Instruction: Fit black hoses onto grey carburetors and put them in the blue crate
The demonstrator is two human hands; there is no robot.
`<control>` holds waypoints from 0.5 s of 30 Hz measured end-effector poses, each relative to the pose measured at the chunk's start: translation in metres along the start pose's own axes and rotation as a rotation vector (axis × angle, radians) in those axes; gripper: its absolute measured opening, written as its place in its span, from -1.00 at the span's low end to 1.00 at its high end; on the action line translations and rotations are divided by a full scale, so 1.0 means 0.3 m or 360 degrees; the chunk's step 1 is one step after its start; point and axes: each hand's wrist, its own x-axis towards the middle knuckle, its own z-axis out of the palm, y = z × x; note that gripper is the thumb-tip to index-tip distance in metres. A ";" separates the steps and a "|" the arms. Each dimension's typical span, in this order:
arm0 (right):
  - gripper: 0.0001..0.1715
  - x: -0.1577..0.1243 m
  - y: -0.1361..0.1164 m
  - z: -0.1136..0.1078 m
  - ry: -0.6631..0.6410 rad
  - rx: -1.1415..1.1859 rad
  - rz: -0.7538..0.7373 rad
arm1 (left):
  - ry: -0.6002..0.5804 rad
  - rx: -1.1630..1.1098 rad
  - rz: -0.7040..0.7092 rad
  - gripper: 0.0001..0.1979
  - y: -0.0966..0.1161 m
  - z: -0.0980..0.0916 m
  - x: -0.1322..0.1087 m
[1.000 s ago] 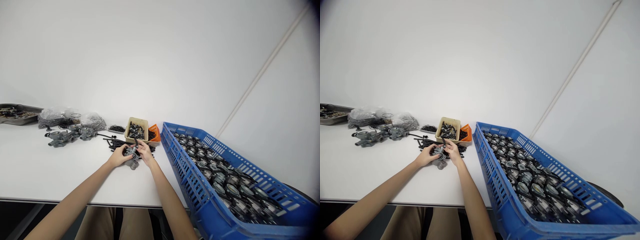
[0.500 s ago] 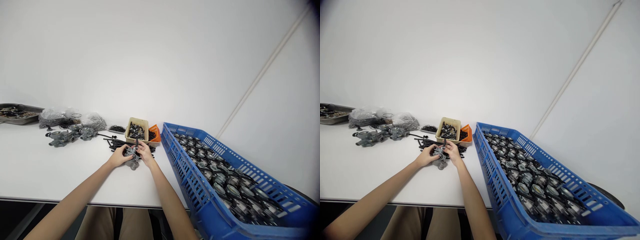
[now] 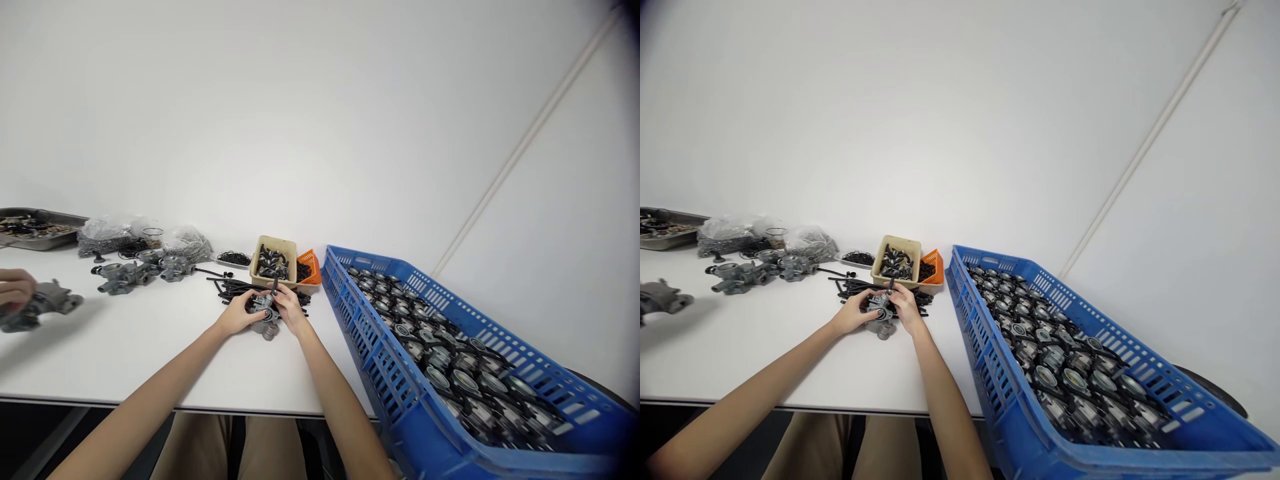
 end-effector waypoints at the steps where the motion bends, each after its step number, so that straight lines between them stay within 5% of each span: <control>1: -0.53 -0.002 -0.002 -0.001 -0.0041 0.0004 0.0006 | -0.0011 -0.0030 0.0012 -0.56 -0.001 0.000 0.001; 8: -0.69 0.004 0.012 -0.011 -0.0077 -0.0045 -0.0026 | -0.0005 -0.0209 0.0019 -0.46 -0.007 0.003 0.003; 15: -0.61 0.017 0.024 -0.018 0.0071 -0.0057 0.0012 | 0.0024 -0.0504 -0.0115 -0.42 -0.011 0.009 0.012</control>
